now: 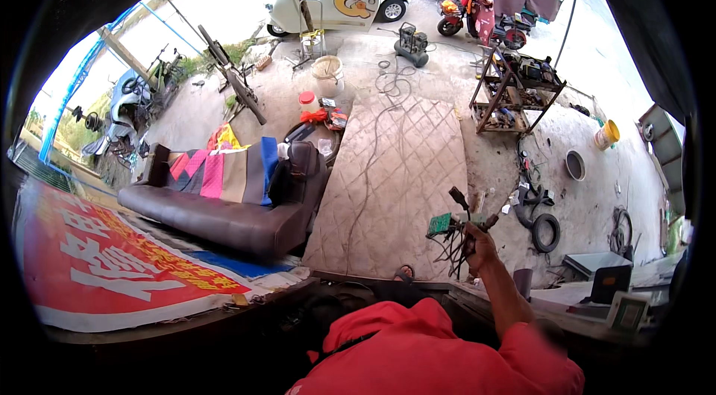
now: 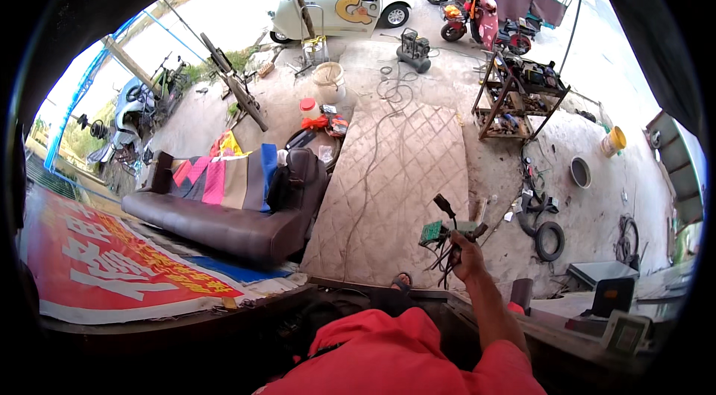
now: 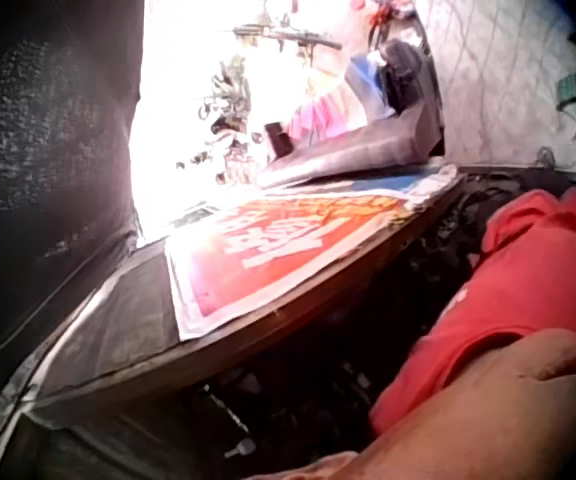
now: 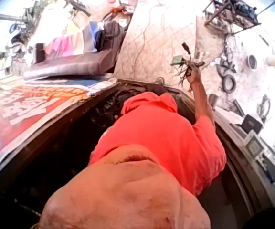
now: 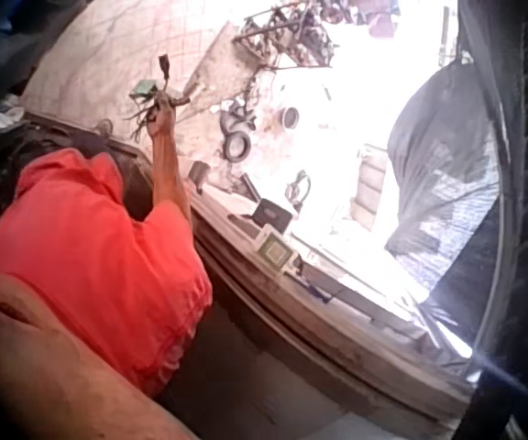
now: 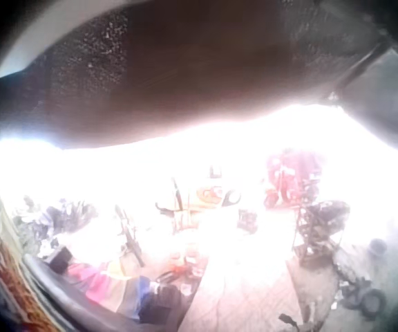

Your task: The person retrieves a circuit board and wires from a cluttered workshop, then moves outside to sit on the ground. They use pliers to strip the insulation from wires and connect them to a black connector, working on an electrical assembly next to an electric scooter.

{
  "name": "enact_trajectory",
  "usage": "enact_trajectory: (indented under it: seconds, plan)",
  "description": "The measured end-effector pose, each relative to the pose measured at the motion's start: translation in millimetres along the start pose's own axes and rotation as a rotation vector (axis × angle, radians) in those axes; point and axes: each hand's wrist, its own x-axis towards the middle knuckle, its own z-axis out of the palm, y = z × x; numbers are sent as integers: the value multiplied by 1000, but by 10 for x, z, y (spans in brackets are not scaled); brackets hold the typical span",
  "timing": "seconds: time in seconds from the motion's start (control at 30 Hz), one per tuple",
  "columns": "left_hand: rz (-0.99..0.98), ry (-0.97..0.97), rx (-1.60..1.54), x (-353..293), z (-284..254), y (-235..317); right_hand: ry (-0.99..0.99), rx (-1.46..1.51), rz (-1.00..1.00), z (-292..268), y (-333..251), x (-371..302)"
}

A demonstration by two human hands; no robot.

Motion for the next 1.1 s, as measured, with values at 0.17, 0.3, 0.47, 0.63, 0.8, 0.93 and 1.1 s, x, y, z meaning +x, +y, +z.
enact_trajectory:
  seconds: [0.17,0.3,0.47,0.63,0.8,0.93,1.1]
  plan:
    - [-176,-57,23,-135,357,-270,29,-73,-70,258,-685,269]
    - [-236,-81,28,168,591,-61,28,-99,-74,-84,-948,626]
    - [-242,-49,-61,714,902,443,105,-89,-134,-61,-1193,925]
    - [-247,-137,-23,1333,1448,916,233,-24,-209,-385,-1279,1274]
    - [-35,-416,489,1968,1869,1595,266,56,-219,-511,-1424,1703]
    - [968,-392,1522,2735,2217,3000,375,107,-260,-499,-1630,1792]
    - [185,-221,167,3365,3662,4644,305,79,-247,-822,-2053,2302]
